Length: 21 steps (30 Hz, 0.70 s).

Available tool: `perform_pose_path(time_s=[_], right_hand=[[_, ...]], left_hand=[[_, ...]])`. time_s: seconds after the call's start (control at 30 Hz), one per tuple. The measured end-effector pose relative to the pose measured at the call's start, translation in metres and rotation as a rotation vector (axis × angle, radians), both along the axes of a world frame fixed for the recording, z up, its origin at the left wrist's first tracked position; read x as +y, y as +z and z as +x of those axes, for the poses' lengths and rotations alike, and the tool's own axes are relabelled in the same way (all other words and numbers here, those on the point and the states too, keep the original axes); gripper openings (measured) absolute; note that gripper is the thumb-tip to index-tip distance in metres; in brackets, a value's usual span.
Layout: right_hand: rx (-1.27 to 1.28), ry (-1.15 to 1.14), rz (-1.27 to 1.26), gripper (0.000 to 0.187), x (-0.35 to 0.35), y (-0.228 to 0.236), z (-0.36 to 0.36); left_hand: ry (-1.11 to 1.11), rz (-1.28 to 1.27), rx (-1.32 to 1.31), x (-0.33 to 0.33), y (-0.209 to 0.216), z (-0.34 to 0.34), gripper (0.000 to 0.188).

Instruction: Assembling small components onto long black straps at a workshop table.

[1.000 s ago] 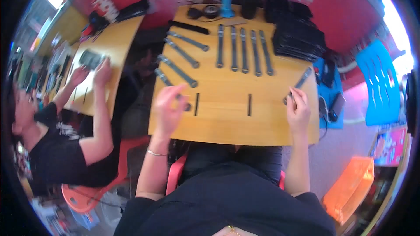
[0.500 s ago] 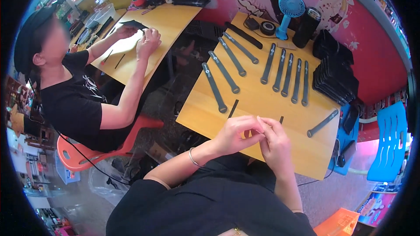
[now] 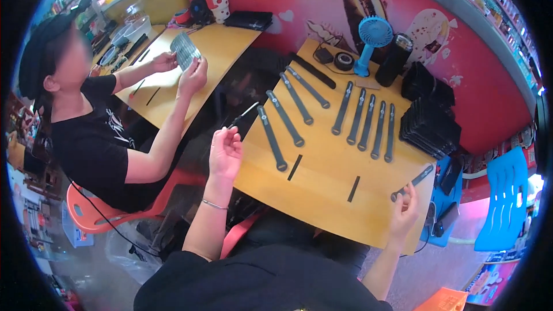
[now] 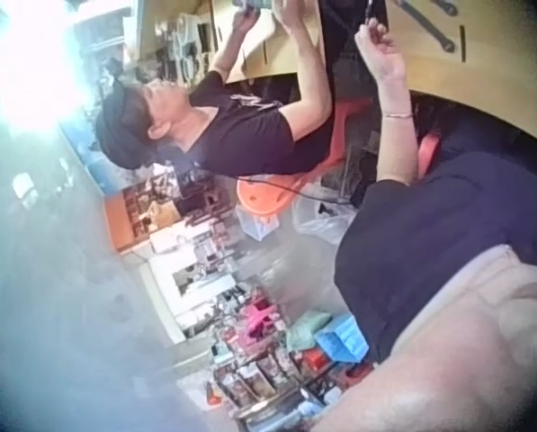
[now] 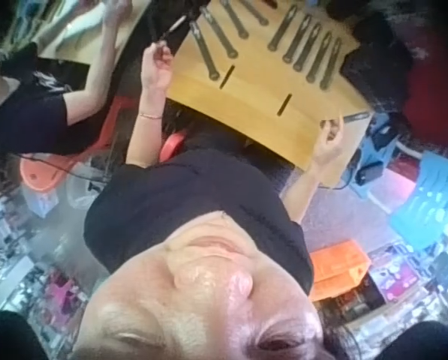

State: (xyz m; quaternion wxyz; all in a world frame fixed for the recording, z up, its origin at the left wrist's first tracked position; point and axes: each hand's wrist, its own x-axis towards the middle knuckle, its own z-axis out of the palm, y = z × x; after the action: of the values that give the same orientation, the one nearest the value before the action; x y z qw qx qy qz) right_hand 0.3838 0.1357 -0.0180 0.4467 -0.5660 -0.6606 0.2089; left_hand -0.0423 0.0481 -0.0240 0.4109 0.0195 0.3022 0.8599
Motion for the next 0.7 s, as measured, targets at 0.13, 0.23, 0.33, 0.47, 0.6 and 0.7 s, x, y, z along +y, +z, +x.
perform_pose_path(time_s=[0.13,0.23,0.33,0.47,0.6,0.7], right_hand=[[0.068,-0.104,-0.074,0.037,0.0,-0.015,0.014],[0.059,-0.131,-0.038,0.031,0.004,-0.027,0.016],[0.09,-0.145,-0.02,0.024,0.011,-0.038,0.021],[0.173,-0.089,-0.081,0.016,0.012,-0.044,0.023],[0.118,-0.083,-0.07,0.013,0.01,-0.036,0.018],[0.088,-0.089,-0.032,0.012,0.01,-0.039,0.021]], left_hand=[[-0.037,0.047,-0.211,0.01,-0.016,-0.01,0.018],[-0.028,0.087,-0.215,0.023,-0.037,-0.016,0.022],[-0.047,0.079,-0.196,0.029,-0.052,-0.019,0.025],[-0.116,0.117,-0.093,0.034,-0.058,-0.015,0.027],[-0.17,0.171,0.01,0.029,-0.062,-0.013,0.027],[-0.194,0.192,0.009,0.031,-0.062,-0.013,0.027]])
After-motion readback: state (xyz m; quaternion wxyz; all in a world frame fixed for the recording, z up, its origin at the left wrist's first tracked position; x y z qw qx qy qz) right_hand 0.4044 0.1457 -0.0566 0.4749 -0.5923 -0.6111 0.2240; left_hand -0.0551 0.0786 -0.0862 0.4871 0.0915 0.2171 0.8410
